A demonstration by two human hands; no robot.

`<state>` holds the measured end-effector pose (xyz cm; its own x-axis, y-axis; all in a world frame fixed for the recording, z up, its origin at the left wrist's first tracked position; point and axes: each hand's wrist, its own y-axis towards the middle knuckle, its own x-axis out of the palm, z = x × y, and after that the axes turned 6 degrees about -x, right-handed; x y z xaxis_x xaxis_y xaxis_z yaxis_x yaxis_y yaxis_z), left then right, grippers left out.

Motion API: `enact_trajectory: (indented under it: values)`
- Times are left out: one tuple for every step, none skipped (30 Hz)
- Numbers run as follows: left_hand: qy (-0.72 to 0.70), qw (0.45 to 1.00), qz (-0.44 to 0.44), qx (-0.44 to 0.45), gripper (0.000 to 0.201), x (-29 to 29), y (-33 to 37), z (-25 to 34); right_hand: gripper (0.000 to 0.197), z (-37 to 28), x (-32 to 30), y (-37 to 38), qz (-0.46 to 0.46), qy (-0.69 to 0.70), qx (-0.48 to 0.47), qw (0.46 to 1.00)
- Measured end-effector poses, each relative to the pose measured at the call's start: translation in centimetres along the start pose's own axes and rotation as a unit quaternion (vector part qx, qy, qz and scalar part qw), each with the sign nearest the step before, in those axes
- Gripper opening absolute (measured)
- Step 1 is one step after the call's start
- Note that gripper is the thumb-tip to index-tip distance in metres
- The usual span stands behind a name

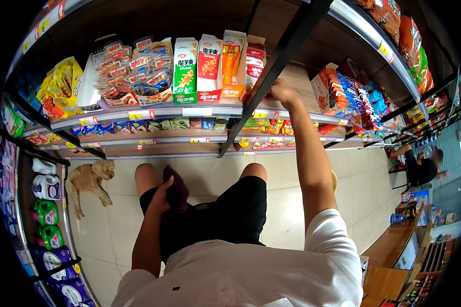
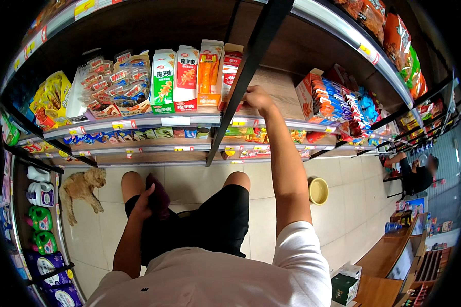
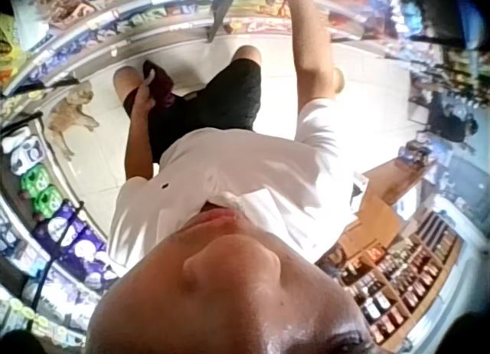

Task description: The person wipes a blue pump bottle with a cloth and reorganizes snack packages and detergent bottles on the shelves.

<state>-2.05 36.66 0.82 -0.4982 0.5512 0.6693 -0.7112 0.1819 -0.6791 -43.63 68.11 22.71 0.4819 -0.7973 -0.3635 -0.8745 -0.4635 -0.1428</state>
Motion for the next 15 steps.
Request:
enact_trajectory:
  values:
    - [-0.002,1.000,-0.001,-0.002,0.043,0.1,0.1,-0.1,0.026,-0.7,0.4,-0.6,-0.011,-0.006,-0.009,1.000]
    - [-0.001,1.000,-0.002,-0.004,0.042,0.1,0.2,-0.1,0.025,-0.9,0.4,-0.8,-0.006,-0.011,-0.003,1.000]
    - [-0.001,1.000,-0.003,-0.008,0.041,0.3,0.3,-0.1,0.024,-0.9,0.2,-1.1,-0.001,-0.018,0.004,1.000]
    - [-0.001,1.000,-0.005,-0.012,0.041,0.4,0.4,-0.1,0.023,-1.0,-0.1,-1.4,0.004,-0.025,0.011,1.000]
    - [0.002,1.000,-0.006,-0.011,0.041,0.4,0.4,-0.2,0.021,-1.0,-0.9,-1.9,0.052,-0.060,-0.015,0.997]
    - [0.005,1.000,-0.006,-0.010,0.040,0.6,0.3,-0.1,0.021,-1.1,-2.1,-2.4,0.098,-0.094,-0.041,0.990]
    - [0.004,1.000,-0.004,-0.004,0.040,0.5,0.1,-0.1,0.020,-2.2,-2.2,-2.7,0.138,-0.127,-0.070,0.980]
    - [0.002,1.000,-0.004,-0.003,0.040,0.3,0.0,0.0,0.016,-2.7,-1.9,-4.0,0.259,-0.124,-0.156,0.945]
    - [-0.002,1.000,-0.003,-0.001,0.039,0.1,0.0,-0.1,0.015,-4.0,-0.7,-5.5,0.361,-0.066,-0.256,0.894]
    - [-0.007,1.000,-0.002,0.001,0.038,-0.1,0.0,-0.3,0.015,-5.6,0.9,-7.4,0.400,-0.017,-0.344,0.850]
    - [-0.005,1.000,-0.003,0.000,0.038,0.3,-0.1,-0.3,0.015,-6.6,2.8,-8.9,0.374,-0.027,-0.396,0.838]
    - [-0.001,1.000,-0.002,-0.002,0.037,1.0,-0.2,0.0,0.014,-7.4,4.9,-9.9,0.347,-0.035,-0.445,0.824]
    - [0.005,1.000,0.002,-0.005,0.036,1.2,-0.6,0.1,0.017,-8.9,7.2,-10.5,0.278,-0.128,-0.439,0.845]
    - [0.006,1.000,-0.008,-0.007,0.036,0.9,-0.7,0.2,0.023,-10.1,9.4,-10.8,0.208,-0.220,-0.428,0.852]
    - [0.010,1.000,-0.021,-0.010,0.036,0.5,-0.2,0.2,0.035,-10.1,11.2,-10.1,0.180,-0.283,-0.416,0.845]
